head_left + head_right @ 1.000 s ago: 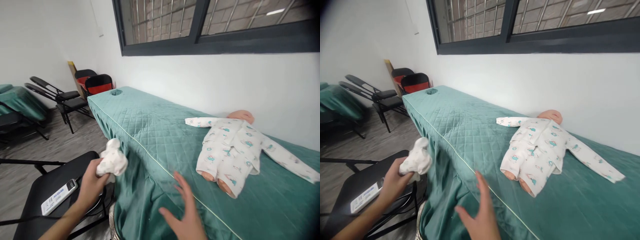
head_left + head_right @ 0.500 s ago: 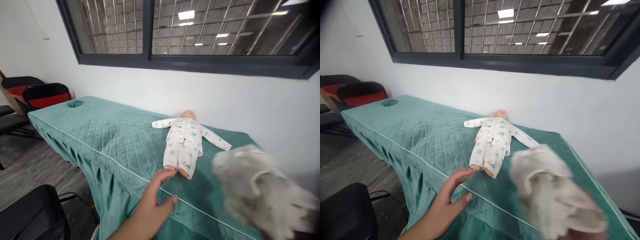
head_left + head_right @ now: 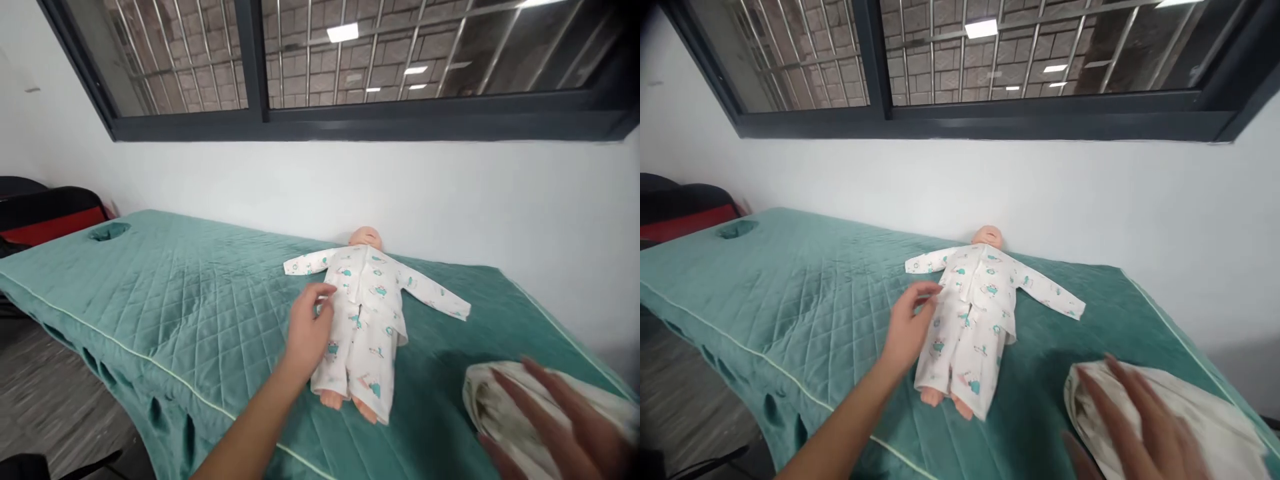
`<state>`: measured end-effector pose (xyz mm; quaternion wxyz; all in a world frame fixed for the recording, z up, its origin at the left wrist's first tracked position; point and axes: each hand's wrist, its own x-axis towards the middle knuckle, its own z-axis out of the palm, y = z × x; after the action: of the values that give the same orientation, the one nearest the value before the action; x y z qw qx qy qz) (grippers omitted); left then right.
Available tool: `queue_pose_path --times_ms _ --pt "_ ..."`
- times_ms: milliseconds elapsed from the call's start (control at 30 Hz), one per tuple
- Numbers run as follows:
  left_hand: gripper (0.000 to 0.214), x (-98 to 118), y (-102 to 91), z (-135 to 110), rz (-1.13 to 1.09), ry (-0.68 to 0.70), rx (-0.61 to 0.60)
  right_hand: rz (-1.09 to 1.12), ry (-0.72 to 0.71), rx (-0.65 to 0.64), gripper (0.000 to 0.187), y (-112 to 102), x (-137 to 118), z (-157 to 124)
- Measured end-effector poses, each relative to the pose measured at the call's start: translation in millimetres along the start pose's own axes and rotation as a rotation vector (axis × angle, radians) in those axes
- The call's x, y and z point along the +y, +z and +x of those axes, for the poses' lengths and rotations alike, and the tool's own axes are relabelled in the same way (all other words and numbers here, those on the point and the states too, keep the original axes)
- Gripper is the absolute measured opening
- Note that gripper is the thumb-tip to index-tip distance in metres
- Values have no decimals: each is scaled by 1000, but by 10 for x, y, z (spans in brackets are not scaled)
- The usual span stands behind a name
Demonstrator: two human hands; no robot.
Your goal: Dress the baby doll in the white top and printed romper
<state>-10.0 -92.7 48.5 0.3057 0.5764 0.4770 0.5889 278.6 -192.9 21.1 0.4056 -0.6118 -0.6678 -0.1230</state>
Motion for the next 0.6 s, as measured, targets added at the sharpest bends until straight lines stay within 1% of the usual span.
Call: queue_pose_path --times_ms 33,67,133,167,233,267,300,367,433,500,600 --pt "21 -20 103 188 33 35 0 43 -60 -35 56 179 -68 85" --pt "23 -42 212 386 86 92 -20 100 -90 -81 56 372 -139 215" --pt "27 -97 429 796 225 234 -112 241 -52 -166 52 771 -263 598" --pt "29 -131 530 994 290 266 -143 308 0 -179 51 965 -309 831" --pt "33 -213 705 1335 390 255 -202 409 198 -213 54 1314 -355 1300" --pt "34 -263 776 1463 417 240 -229 438 301 -232 55 1463 -354 1501" --pt "35 -318 836 1558 429 233 -262 446 364 -233 55 1592 -338 1662" --pt "36 -439 923 1654 424 239 -317 457 408 -243 53 1791 -278 1841" --pt "35 -551 968 1659 406 234 -352 486 390 -245 49 1911 -216 1855" --pt "36 -628 988 1628 395 208 -375 526 359 -251 45 1964 -180 1787" --pt "40 -666 1003 1597 406 204 -408 554 313 -259 42 1981 -176 1698"
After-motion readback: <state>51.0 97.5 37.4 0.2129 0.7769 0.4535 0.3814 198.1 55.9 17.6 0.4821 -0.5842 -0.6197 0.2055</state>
